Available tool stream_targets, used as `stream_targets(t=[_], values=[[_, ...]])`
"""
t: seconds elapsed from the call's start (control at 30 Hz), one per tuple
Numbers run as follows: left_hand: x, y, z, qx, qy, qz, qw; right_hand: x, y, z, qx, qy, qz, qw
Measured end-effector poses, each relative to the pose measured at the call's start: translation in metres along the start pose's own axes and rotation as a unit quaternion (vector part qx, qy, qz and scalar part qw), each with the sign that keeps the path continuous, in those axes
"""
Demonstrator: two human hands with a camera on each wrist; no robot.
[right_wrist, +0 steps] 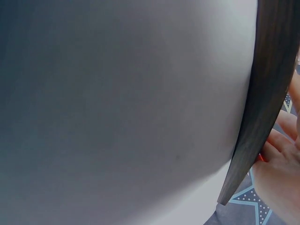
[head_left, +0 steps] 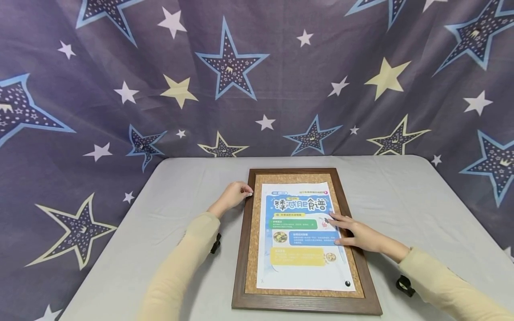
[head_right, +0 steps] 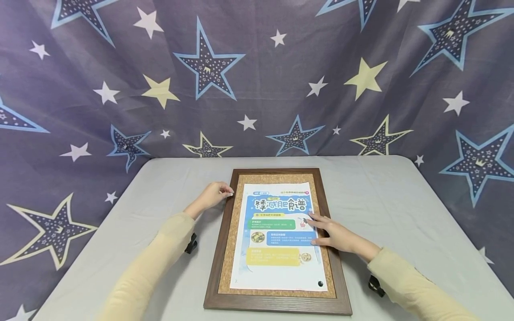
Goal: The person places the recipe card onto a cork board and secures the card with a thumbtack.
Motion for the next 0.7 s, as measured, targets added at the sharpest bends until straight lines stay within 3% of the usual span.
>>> stream_targets(t=[0.03, 0.1, 0.2, 0.27, 0.5, 0.53, 0.57, 0.7], values=[[0.000, -0.001, -0.002, -0.003, 0.012, 0.004, 0.9999, 0.000, 0.000, 0.000, 0.001, 0.002, 0.002, 1.0000], [0.028, 0.009, 0.010, -0.012, 0.045, -0.011, 0.9989, 0.000, 0.000, 0.000, 0.003, 0.005, 0.005, 1.0000], [0.053, 0.016, 0.019, -0.002, 0.044, -0.011, 0.9990, 0.000, 0.000, 0.000, 0.006, 0.007, 0.008, 0.9999], [0.060, 0.017, 0.022, 0.003, 0.037, -0.016, 0.9992, 0.000, 0.000, 0.000, 0.005, 0.005, 0.007, 0.9999], [0.062, 0.010, 0.011, -0.017, 0.063, -0.004, 0.9979, 0.001, 0.000, 0.000, -0.002, -0.003, 0.002, 1.0000], [0.051, 0.004, 0.004, -0.015, 0.044, 0.010, 0.9989, 0.001, 0.000, 0.000, -0.003, -0.003, 0.002, 1.0000], [0.049, 0.002, 0.002, -0.019, 0.044, 0.013, 0.9988, 0.001, 0.000, 0.000, -0.003, -0.004, 0.001, 1.0000], [0.053, -0.001, -0.001, -0.018, 0.041, 0.006, 0.9990, 0.001, 0.000, 0.000, -0.004, -0.005, -0.003, 1.0000]])
Point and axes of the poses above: each hand's wrist, its own z-axis away from the middle knuckle, its own y-axis out of the back of the hand, x = y × z, the point moved 3 cm from there along -z, towards the middle knuckle, and after that the axes turned 7 degrees about y, right-handed, at the moved point
